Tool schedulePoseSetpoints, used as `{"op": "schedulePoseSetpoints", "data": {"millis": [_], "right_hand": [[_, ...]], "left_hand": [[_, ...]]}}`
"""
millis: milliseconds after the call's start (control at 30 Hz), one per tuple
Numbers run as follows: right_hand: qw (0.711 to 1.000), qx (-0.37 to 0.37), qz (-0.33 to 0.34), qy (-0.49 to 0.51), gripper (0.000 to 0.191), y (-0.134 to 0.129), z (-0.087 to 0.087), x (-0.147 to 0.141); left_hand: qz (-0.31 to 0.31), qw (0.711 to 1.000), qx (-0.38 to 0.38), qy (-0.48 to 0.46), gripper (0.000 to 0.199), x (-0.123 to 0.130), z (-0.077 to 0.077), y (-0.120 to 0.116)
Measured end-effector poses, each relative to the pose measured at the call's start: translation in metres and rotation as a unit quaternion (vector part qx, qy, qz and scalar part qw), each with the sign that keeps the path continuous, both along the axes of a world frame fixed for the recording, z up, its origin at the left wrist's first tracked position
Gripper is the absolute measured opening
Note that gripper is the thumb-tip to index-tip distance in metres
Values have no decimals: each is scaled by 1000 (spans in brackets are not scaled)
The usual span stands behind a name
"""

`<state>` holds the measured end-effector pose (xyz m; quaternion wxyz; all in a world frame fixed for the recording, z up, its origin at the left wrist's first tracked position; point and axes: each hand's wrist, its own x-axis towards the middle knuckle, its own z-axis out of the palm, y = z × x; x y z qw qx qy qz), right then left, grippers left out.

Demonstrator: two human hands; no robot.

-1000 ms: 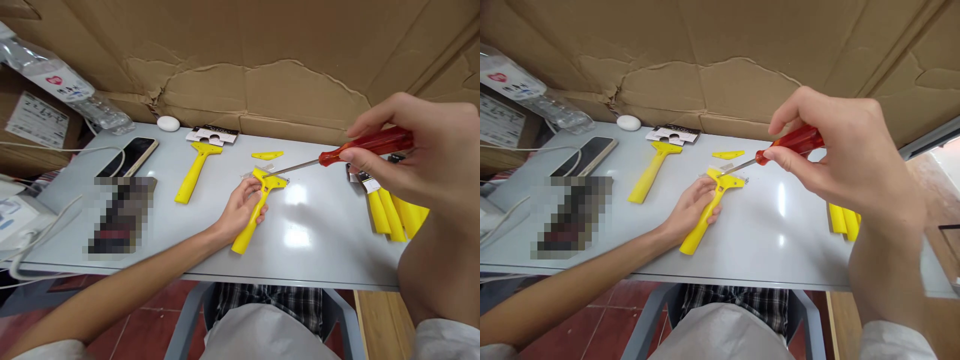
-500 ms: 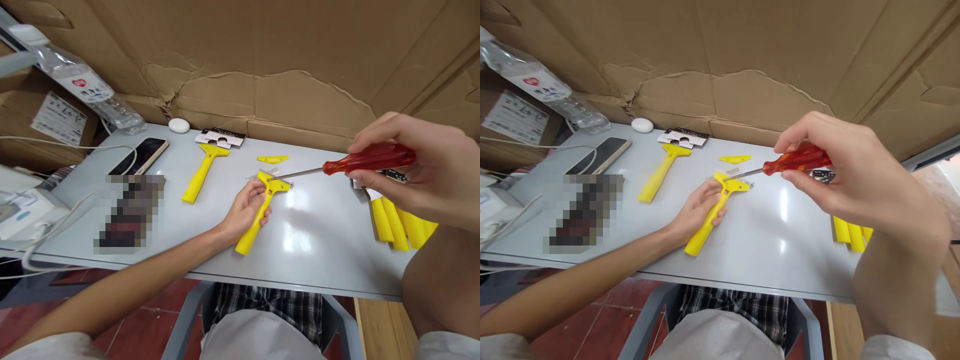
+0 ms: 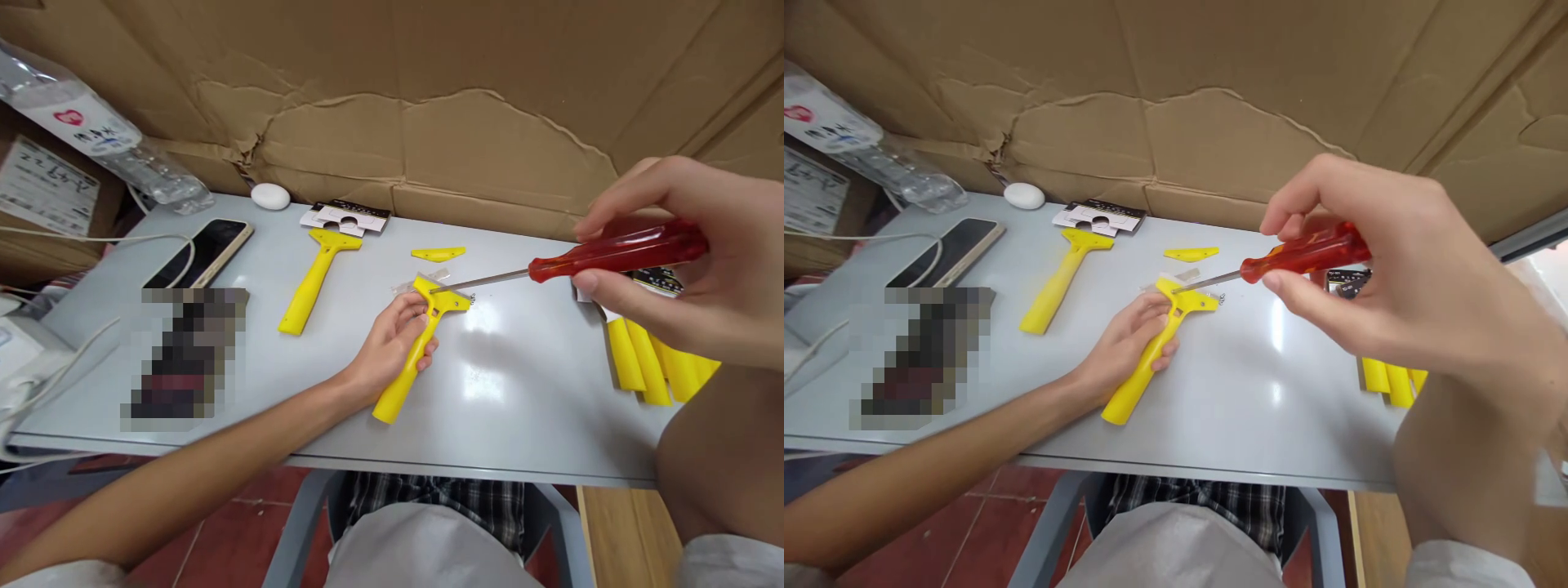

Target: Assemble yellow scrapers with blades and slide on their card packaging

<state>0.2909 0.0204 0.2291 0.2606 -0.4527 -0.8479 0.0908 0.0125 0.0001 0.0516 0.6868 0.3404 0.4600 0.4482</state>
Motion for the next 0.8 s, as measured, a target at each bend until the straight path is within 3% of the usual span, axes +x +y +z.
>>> {"op": "schedulePoseSetpoints", "data": {"millis": [100, 467, 667, 800], "right_hand": [[1000, 19, 10, -12, 26, -3, 2, 5], [997, 64, -34, 4, 18, 3, -2, -9], [1000, 9, 13, -3, 24, -3, 1, -5], [999, 34, 12, -10, 21, -6, 2, 0]], "left_hand": [[-4, 1000, 3, 3, 37, -1, 0, -1], [1, 1000, 17, 6, 37, 2, -1, -3], [6, 1000, 5, 1, 36, 1, 1, -2], [7, 1000, 8, 8, 37, 1, 1, -2]]}}
